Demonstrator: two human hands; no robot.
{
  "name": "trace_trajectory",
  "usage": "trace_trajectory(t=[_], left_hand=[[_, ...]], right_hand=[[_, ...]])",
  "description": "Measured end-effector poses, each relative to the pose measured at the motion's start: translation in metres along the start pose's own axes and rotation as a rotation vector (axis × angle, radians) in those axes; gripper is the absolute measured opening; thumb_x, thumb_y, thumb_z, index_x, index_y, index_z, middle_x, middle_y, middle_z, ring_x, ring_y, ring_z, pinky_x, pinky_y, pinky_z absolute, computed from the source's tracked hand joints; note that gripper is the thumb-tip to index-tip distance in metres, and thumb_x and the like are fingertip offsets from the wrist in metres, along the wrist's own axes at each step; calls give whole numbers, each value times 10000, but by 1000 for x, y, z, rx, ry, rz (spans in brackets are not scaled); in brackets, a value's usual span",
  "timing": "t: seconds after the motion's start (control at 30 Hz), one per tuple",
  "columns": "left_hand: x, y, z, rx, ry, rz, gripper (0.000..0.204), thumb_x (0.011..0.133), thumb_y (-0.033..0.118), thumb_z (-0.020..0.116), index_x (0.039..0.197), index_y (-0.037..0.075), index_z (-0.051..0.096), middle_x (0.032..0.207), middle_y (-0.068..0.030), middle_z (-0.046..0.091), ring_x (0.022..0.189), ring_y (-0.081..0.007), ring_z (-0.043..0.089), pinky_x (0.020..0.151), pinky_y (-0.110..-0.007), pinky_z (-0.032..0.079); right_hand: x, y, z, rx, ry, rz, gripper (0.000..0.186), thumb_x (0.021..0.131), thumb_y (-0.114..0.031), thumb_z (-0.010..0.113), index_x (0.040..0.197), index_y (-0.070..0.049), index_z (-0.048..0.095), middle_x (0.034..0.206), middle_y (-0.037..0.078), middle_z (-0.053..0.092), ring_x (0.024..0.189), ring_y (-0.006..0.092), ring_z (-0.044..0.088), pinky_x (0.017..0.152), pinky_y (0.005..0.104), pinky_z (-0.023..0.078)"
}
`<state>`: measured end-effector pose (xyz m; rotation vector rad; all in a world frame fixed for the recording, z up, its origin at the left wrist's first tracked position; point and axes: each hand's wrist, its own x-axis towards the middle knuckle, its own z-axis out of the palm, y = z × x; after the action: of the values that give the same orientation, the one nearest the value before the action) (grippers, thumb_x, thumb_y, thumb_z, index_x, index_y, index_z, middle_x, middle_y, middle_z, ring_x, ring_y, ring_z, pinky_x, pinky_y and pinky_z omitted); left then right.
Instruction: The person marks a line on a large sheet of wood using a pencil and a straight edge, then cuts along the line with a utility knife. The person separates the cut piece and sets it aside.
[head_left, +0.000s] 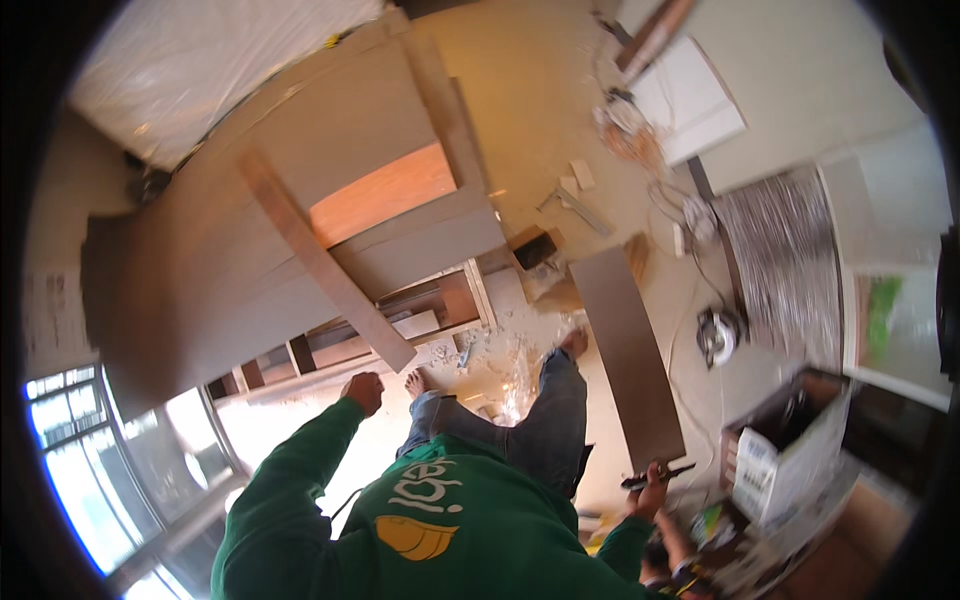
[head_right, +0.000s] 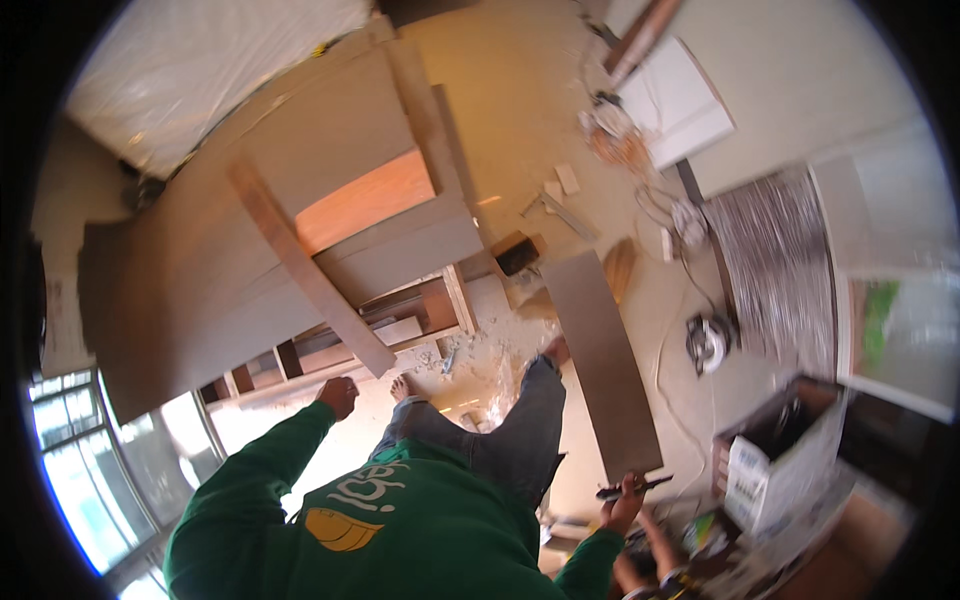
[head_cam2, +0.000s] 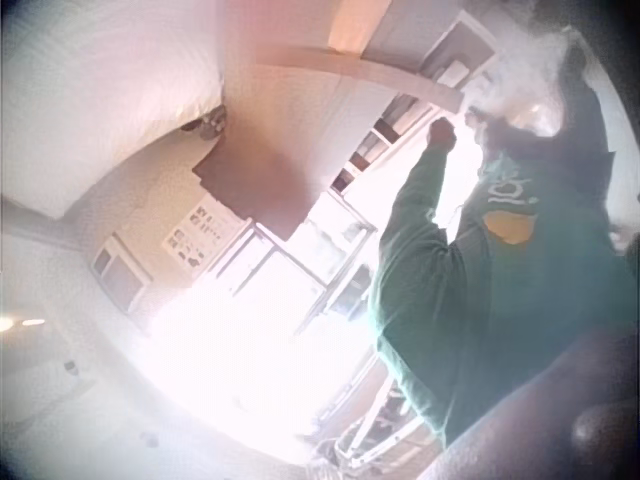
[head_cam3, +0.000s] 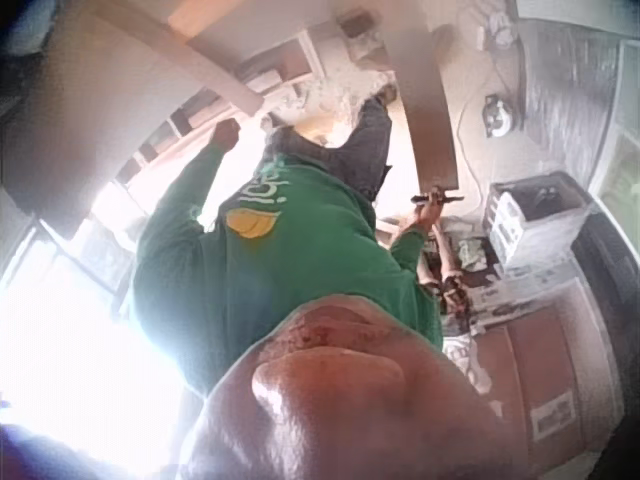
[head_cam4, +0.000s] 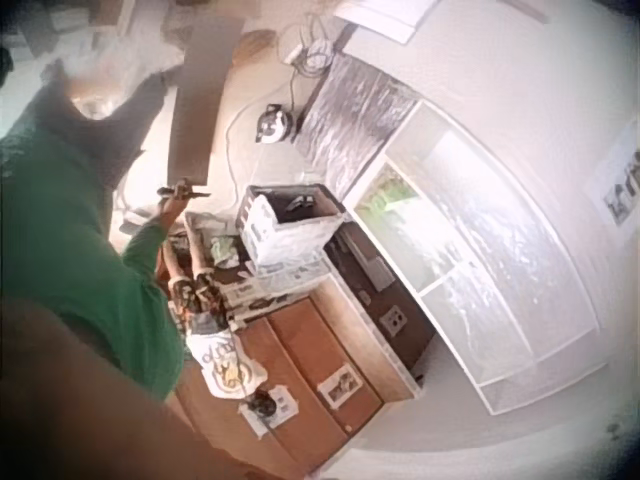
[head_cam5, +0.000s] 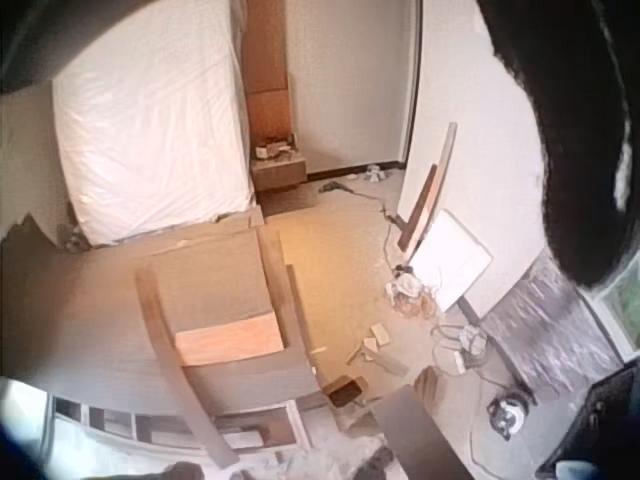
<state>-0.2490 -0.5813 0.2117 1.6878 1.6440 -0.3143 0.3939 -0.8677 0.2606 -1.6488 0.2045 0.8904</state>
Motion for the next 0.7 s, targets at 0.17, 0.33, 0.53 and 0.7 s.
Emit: trace_trajectory(t=[0.17,0.33,0.53,0.7], left_hand=[[3,132,15,-238,41,-11,196,868,44,646,1007,111,767,950,-167,748,978,-344,741,840,-472,600],[-1,226,6,-524,-271,-329,239,834,70,702,1050,123,792,1021,-128,778,994,-299,751,869,-430,607],[-5,256,34,-221,220,-196,330,812,-64,568,982,114,787,1042,-108,765,1031,-317,727,970,-422,570],[65,247,34,-305,10,-189,339,820,-47,619,1035,144,797,1054,-64,795,1053,-275,750,939,-396,591]], right_hand=[[66,-109,36,-87,-54,55,256,958,-179,801,1121,-150,606,880,-47,588,677,113,529,630,310,466],[159,-198,-5,-207,10,-1,269,963,-181,794,1139,-124,598,803,-49,498,686,98,494,638,305,442],[245,-261,2,-141,-16,-25,311,966,-178,788,1186,-106,580,767,-29,496,664,117,496,629,310,453],[273,-284,88,-116,-118,-34,329,991,-209,765,1223,-88,566,744,-10,499,683,138,529,648,324,482]])
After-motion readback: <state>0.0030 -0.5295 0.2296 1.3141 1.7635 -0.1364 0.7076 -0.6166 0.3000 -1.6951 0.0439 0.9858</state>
